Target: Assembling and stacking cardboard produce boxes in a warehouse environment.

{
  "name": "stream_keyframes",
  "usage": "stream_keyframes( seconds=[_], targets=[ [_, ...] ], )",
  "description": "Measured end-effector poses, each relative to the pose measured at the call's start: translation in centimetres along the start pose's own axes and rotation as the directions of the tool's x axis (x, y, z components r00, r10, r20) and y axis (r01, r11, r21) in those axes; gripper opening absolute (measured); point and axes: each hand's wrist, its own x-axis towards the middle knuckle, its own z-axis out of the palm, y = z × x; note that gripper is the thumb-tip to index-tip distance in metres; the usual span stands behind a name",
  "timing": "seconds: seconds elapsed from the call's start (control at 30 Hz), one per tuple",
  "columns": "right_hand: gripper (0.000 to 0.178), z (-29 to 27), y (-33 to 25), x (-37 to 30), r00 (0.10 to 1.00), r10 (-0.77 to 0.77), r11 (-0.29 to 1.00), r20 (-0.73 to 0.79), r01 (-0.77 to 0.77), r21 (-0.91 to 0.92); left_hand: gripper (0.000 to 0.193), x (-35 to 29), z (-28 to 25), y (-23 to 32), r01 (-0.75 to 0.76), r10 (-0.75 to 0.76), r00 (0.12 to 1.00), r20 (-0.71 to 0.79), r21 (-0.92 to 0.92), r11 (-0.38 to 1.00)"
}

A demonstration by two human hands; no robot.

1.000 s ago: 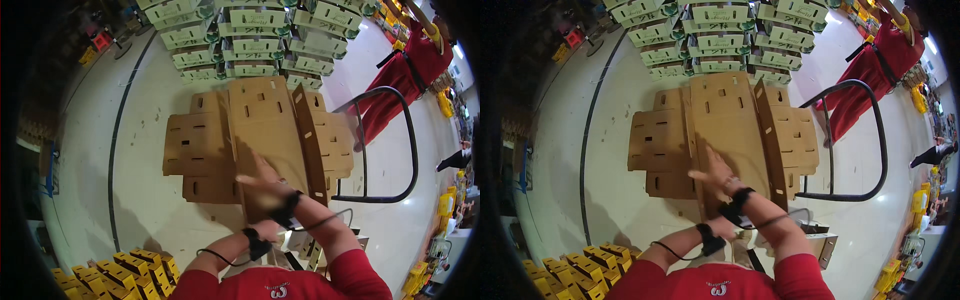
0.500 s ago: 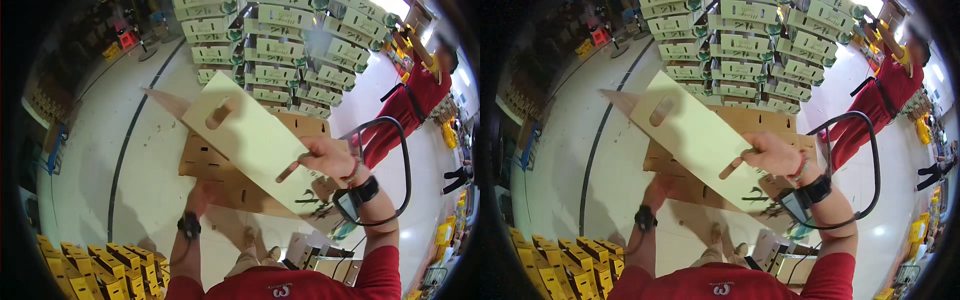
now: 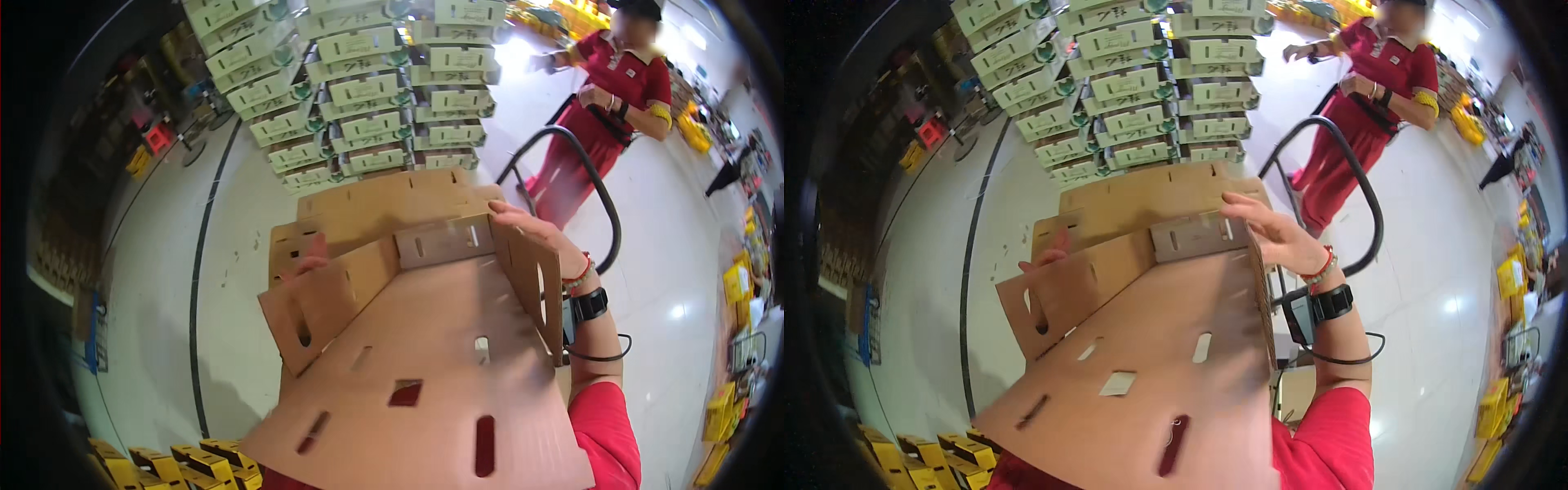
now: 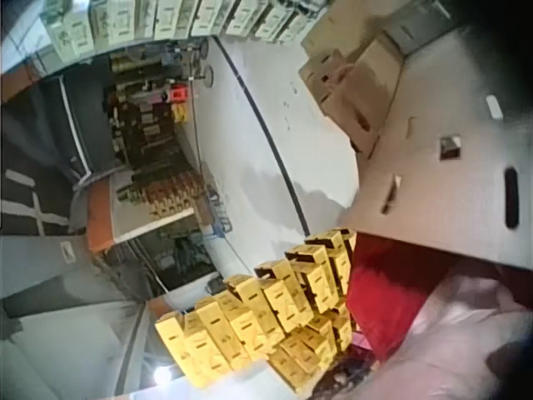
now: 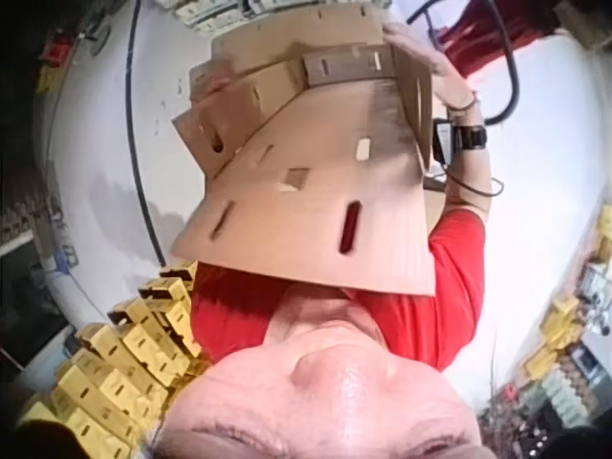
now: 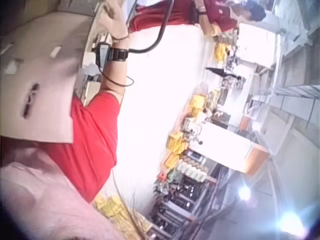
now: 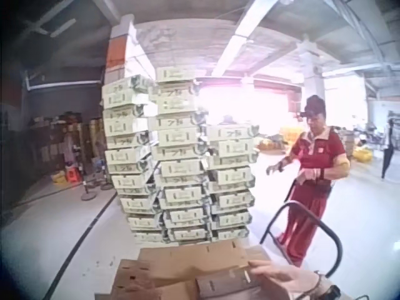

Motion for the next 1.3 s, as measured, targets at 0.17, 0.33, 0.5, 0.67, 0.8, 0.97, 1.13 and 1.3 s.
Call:
stream_keyframes(
  seconds=[0.17, 0.33, 0.5, 0.67, 0.8, 0.97, 1.13, 1.3],
  targets=[
    [0.040, 1.0, 1.1, -10.1, 0.978, 0.201, 0.966, -0.061, -0.188, 0.176, 0.043, -2.3, 3.4, -1.2, 0.207, -0.224, 0.974, 0.033, 0.265, 0.942],
    [0.025, 2.2, 2.1, -15.0, 0.920, 0.246, 0.962, -0.306, -0.192, 0.196, 0.035, -1.5, 8.1, -1.3, 0.378, -0.383, 0.923, -0.044, 0.297, 0.877],
    [0.030, 4.2, 1.9, -16.1, 0.811, 0.091, 0.956, -0.578, -0.233, -0.177, 0.041, -1.0, 12.8, -2.4, 0.279, -0.299, 0.943, -0.144, 0.832, 0.480],
    [0.030, 6.3, -0.1, -18.0, 0.863, -0.002, 0.726, -0.504, -0.345, -0.594, 0.054, -3.0, 15.1, -2.4, 0.174, -0.257, 0.959, -0.121, 0.965, 0.194],
    [0.036, 8.3, -3.1, -20.8, 0.980, 0.044, 0.764, -0.194, -0.158, -0.626, 0.045, -7.8, 18.0, 0.9, 0.360, -0.525, 0.841, -0.130, 0.859, 0.364],
    [0.078, 7.8, -6.7, -23.6, 0.926, 0.370, 0.847, 0.076, -0.303, -0.437, 0.044, -13.5, 19.8, 3.1, 0.605, -0.532, 0.790, -0.304, 0.527, 0.597],
    [0.064, 5.6, -7.7, -21.6, 0.945, 0.289, 0.925, 0.154, -0.234, -0.299, 0.053, -14.7, 22.4, 4.0, 0.392, -0.336, 0.918, -0.209, 0.601, 0.696],
    [0.022, 7.7, -3.8, -17.4, 0.992, -0.100, 0.899, -0.077, 0.057, -0.433, 0.050, -16.0, 24.6, 4.9, 0.365, -0.124, 0.929, -0.350, 0.800, 0.477]
  ],
)
